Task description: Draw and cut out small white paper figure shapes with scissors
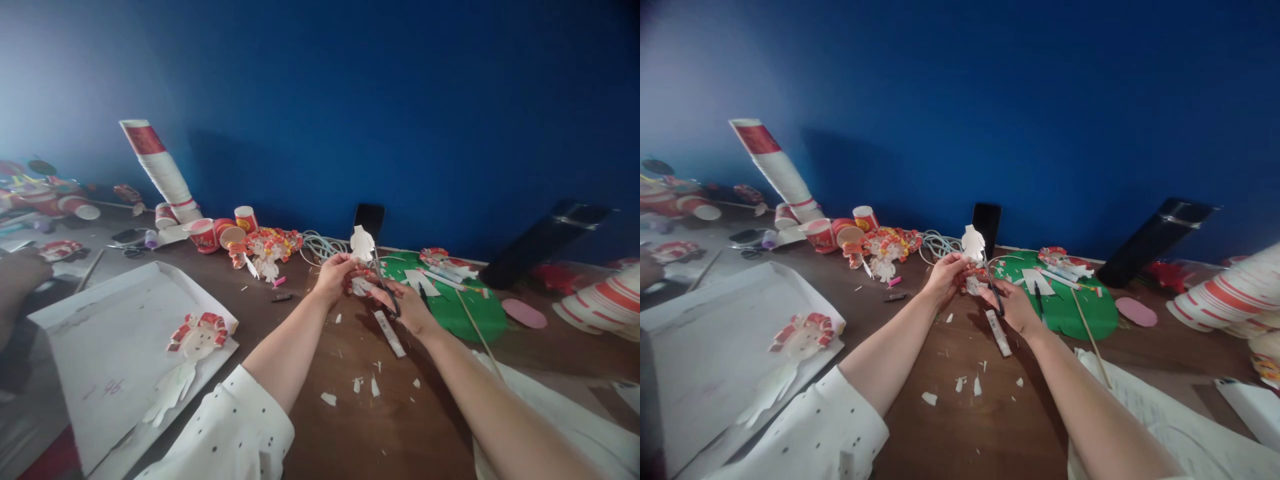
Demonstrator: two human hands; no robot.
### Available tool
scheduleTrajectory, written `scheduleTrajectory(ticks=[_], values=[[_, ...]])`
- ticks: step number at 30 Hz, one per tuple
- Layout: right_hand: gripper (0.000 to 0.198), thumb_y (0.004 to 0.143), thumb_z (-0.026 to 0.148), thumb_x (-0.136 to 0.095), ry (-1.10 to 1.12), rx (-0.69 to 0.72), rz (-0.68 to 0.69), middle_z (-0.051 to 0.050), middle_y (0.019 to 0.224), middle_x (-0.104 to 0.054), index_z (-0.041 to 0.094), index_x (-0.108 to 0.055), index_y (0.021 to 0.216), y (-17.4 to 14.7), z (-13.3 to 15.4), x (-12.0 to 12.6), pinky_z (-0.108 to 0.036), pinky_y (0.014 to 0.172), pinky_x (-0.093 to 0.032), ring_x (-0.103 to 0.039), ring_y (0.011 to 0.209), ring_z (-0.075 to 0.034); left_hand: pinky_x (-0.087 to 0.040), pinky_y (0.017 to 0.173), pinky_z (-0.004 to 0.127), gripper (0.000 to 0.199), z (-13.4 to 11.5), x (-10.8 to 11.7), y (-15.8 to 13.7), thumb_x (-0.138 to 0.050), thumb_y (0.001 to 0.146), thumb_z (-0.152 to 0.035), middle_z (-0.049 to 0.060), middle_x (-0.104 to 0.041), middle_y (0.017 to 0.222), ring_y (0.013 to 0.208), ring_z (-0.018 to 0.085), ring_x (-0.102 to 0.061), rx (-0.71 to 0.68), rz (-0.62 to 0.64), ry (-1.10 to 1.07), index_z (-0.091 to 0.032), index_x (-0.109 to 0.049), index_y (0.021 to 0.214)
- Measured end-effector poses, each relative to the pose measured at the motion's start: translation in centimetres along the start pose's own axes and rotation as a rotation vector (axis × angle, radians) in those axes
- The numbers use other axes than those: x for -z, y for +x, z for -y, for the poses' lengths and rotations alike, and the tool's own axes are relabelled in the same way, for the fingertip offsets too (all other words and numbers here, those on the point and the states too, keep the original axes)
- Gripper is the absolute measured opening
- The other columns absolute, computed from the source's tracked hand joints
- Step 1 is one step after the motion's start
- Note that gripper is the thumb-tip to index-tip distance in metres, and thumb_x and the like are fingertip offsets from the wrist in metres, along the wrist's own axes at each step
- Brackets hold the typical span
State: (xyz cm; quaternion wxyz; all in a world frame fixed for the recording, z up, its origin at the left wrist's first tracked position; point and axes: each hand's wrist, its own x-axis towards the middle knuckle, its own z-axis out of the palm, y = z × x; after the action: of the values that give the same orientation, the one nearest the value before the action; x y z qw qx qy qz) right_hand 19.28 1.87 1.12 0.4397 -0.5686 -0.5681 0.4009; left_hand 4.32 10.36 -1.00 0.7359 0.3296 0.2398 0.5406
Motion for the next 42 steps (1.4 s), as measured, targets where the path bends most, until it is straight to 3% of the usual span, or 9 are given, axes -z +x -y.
scheduleTrajectory(ticks=[7, 12, 23, 31, 42], values=[[0.042, 0.072, 0.050, -0.070, -0.042, -0.013, 0.013, -0.003, 0.071, -0.071, 0.020, -0.076, 0.102, -0.2, 0.6, 0.0, -0.031, 0.064, -0.051, -0.064, 0.070, -0.021, -0.053, 0.068, 0.022, 0.023, 0.0, 0.0, -0.2, -0.080, 0.070, -0.022, 0.003, -0.068, 0.073, 0.067, 0.011, -0.067, 0.018, 0.029, 0.014, -0.014, -0.062, 0.081], [0.043, 0.072, 0.051, -0.070, -0.021, -0.037, 0.036, -0.003, 0.075, -0.071, 0.020, -0.076, 0.101, -0.3, 0.6, -0.2, -0.029, 0.063, -0.049, -0.062, 0.069, -0.018, -0.052, 0.061, 0.020, 0.021, 0.4, 0.5, 0.2, -0.077, 0.072, -0.020, 0.006, -0.071, 0.080, 0.070, 0.014, -0.069, 0.039, 0.037, 0.038, -0.015, -0.065, 0.088], [0.050, 0.067, 0.056, -0.072, -0.028, -0.094, -0.003, -0.001, 0.064, -0.063, 0.017, -0.075, 0.098, -0.4, 0.6, -0.3, -0.028, 0.059, -0.044, -0.053, 0.061, -0.015, -0.055, 0.067, 0.025, 0.030, 0.5, -0.1, 0.0, -0.083, 0.066, -0.022, 0.005, -0.069, 0.072, 0.072, 0.017, -0.071, 0.042, 0.015, 0.020, -0.014, -0.058, 0.080], [0.042, 0.072, 0.056, -0.068, -0.089, -0.079, -0.030, -0.001, 0.064, -0.062, 0.016, -0.072, 0.082, -0.4, 0.4, -0.4, -0.026, 0.058, -0.044, -0.053, 0.061, -0.014, -0.051, 0.057, 0.020, 0.027, 0.3, -0.4, -0.4, -0.079, 0.070, -0.022, 0.007, -0.070, 0.070, 0.068, 0.018, -0.072, 0.061, 0.031, 0.081, -0.014, -0.055, 0.078], [0.042, 0.073, 0.059, -0.065, -0.098, -0.094, -0.056, -0.001, 0.059, -0.059, 0.017, -0.069, 0.075, -0.6, 0.7, -0.6, -0.027, 0.053, -0.038, -0.049, 0.055, -0.013, -0.056, 0.065, 0.027, 0.028, 0.3, -1.1, -0.8, -0.079, 0.070, -0.016, 0.004, -0.068, 0.064, 0.066, 0.017, -0.071, 0.068, 0.031, 0.021, -0.014, -0.051, 0.072]])
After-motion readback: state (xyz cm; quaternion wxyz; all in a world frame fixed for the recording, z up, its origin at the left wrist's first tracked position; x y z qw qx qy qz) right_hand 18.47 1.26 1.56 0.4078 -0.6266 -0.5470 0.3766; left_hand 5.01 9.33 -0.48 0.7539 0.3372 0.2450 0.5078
